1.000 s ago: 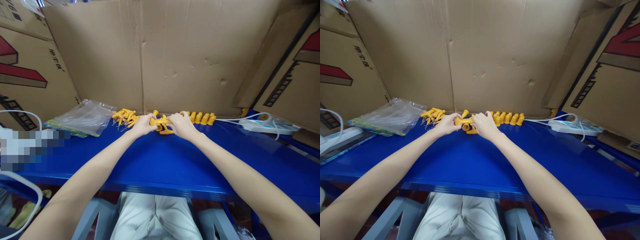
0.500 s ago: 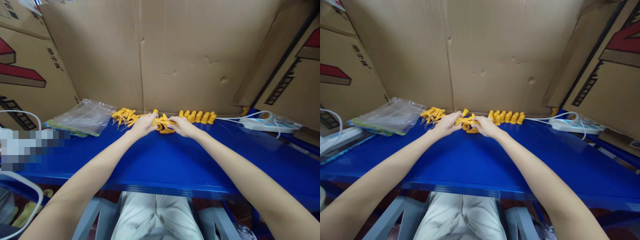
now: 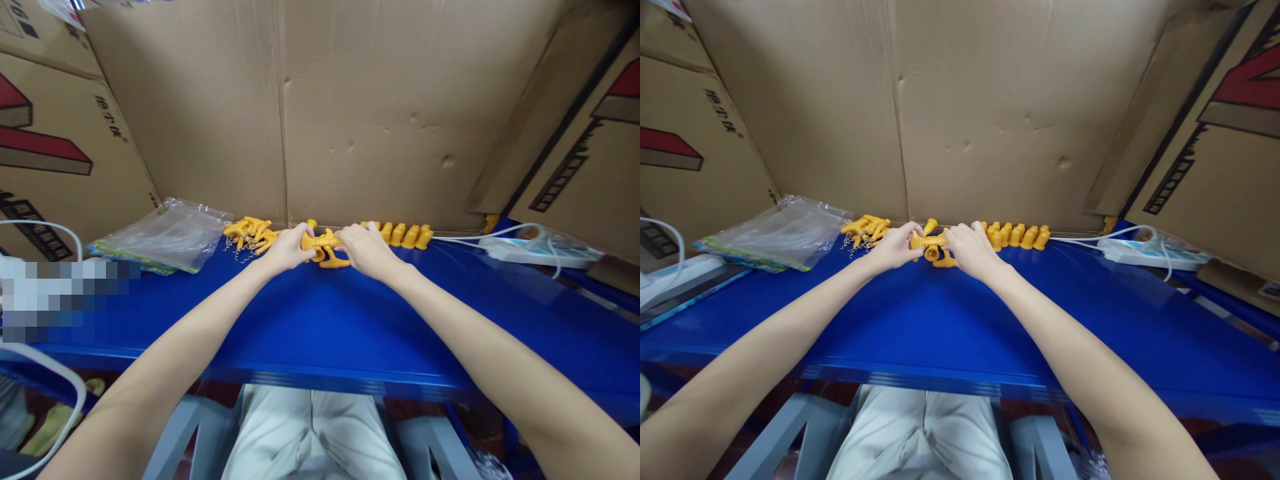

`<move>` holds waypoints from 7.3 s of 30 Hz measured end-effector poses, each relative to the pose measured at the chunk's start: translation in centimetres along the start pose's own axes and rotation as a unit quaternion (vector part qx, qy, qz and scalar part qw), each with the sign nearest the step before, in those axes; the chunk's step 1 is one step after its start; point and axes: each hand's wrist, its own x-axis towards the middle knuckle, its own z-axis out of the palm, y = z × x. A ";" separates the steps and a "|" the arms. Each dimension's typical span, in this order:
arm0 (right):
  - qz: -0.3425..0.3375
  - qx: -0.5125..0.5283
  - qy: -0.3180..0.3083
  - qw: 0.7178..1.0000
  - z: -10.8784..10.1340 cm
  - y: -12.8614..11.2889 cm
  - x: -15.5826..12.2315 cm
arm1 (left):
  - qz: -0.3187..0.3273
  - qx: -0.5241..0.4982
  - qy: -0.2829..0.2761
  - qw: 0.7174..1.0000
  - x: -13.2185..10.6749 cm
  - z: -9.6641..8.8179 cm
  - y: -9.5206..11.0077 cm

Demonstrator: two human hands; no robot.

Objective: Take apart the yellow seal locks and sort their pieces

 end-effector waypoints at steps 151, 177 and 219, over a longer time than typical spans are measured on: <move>0.093 0.084 -0.212 0.969 3.8 -1.0 4.8 | -0.115 0.160 0.048 0.979 2.8 -0.6 -2.3; 0.316 0.481 -0.029 0.817 2.4 -1.2 5.4 | -0.086 -0.064 0.032 0.994 0.9 0.8 -1.4; 0.030 0.009 -0.006 0.999 -0.1 -0.3 3.0 | -0.023 0.190 0.069 0.979 0.0 -0.6 0.3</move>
